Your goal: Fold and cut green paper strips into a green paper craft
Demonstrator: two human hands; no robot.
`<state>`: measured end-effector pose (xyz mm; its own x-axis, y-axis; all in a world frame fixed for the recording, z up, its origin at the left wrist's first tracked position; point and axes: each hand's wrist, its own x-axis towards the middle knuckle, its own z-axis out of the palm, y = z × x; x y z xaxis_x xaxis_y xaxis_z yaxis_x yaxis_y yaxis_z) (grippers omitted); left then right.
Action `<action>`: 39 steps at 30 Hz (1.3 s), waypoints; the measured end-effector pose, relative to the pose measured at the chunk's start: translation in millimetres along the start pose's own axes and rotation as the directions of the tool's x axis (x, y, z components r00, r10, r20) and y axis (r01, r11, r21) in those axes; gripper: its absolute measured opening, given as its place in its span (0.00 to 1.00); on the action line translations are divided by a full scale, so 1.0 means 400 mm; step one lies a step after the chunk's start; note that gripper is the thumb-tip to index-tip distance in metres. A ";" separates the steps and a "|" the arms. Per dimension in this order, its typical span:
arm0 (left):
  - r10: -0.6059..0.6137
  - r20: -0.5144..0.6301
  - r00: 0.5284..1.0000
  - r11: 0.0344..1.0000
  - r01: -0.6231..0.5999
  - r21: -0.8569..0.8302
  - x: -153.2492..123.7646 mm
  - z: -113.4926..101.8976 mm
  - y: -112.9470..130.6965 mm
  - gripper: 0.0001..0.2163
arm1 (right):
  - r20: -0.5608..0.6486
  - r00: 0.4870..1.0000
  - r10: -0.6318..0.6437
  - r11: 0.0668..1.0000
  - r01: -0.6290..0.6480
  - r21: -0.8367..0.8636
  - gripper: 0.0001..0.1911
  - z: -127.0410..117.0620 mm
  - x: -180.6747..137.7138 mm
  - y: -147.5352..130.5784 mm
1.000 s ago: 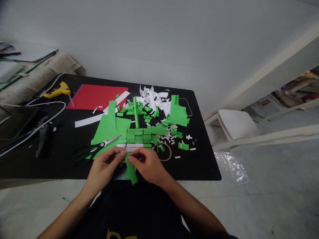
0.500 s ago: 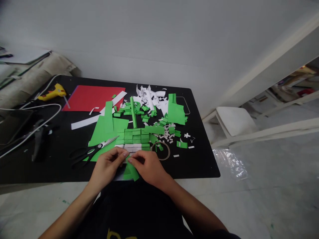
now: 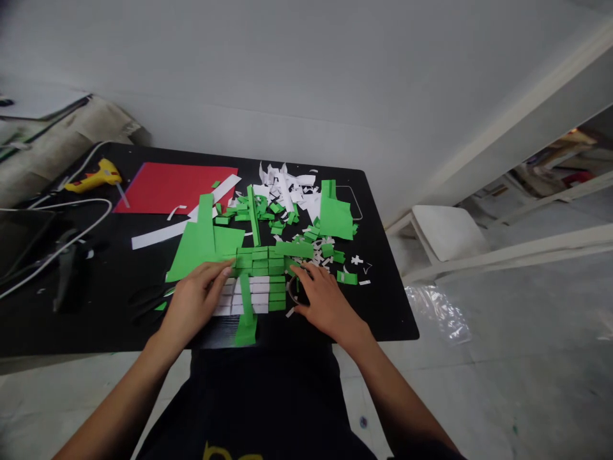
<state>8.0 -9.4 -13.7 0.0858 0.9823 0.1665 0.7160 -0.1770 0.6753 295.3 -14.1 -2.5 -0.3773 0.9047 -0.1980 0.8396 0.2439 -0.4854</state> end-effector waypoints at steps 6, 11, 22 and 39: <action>-0.165 -0.012 0.986 0.959 0.163 0.231 -0.033 -0.122 -0.091 0.19 | -0.089 0.995 -0.045 0.999 0.047 0.016 0.37 0.003 0.005 -0.008; -0.146 0.061 0.987 0.913 0.110 0.394 -0.070 -0.183 -0.167 0.15 | -0.266 0.963 -0.038 0.993 0.066 0.098 0.29 -0.034 0.005 -0.022; -0.131 0.155 0.979 0.907 0.055 0.418 -0.097 -0.207 -0.247 0.17 | -0.223 0.974 0.037 0.792 0.107 0.601 0.24 -0.060 0.001 -0.055; -0.119 0.163 0.979 0.985 0.097 0.142 -0.100 -0.229 -0.158 0.22 | -0.077 0.995 -0.068 0.601 0.103 0.793 0.27 -0.048 0.001 -0.098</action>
<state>-104.1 -43.3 3.0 0.1115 0.9932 -0.0347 0.8119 -0.0709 0.5795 269.7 -16.6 32.9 -0.4020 0.9103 -0.0983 0.1563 -0.0375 -0.9870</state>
